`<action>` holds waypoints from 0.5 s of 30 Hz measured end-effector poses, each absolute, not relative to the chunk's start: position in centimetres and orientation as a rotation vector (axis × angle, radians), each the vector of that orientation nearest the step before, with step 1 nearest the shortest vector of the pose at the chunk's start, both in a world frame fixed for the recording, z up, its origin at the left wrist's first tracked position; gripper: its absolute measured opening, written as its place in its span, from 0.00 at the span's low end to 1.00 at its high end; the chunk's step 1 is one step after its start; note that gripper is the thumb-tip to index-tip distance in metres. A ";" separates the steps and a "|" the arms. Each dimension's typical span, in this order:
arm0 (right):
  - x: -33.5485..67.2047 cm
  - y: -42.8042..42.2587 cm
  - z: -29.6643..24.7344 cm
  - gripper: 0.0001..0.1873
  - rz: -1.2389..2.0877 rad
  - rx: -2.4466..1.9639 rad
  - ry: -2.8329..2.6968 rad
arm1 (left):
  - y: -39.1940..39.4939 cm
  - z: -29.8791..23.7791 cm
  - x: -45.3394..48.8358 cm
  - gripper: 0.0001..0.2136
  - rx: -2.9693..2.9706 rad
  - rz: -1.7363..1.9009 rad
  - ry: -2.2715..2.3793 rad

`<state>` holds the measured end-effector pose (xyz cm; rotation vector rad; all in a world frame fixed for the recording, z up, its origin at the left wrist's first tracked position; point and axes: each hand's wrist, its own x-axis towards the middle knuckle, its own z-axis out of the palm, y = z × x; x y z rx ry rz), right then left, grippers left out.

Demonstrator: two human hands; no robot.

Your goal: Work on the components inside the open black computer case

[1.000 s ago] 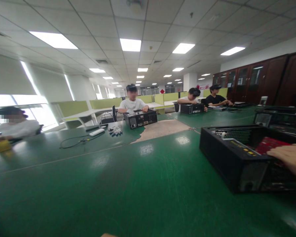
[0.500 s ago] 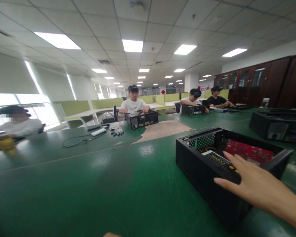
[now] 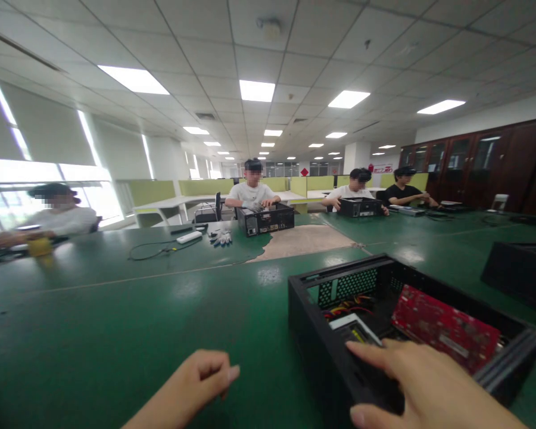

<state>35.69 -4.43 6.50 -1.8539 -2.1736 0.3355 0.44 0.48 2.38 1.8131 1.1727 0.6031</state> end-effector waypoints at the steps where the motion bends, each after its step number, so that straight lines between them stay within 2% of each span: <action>1: 33.9 -5.1 7.1 0.38 0.515 -1.718 -2.244 | 1.0 4.9 1.0 0.23 1.873 0.671 1.176; 3: 30.4 -5.7 8.8 0.41 0.872 -1.386 -2.346 | 2.3 9.7 2.8 0.20 1.978 0.785 1.173; 5: 27.3 -5.1 10.7 0.34 1.064 -1.184 -2.371 | 3.6 13.5 5.1 0.19 2.075 0.892 1.156; 8: 24.1 -2.2 12.7 0.20 0.848 -1.276 -2.529 | 5.1 16.4 9.0 0.18 2.258 0.929 1.158; 11: 22.6 1.3 12.4 0.19 0.561 -1.399 -2.857 | 5.6 15.8 12.5 0.17 2.537 0.834 1.293; 15: 23.1 4.2 8.0 0.21 0.576 -1.432 -3.054 | 5.6 11.8 15.3 0.19 2.888 0.583 1.415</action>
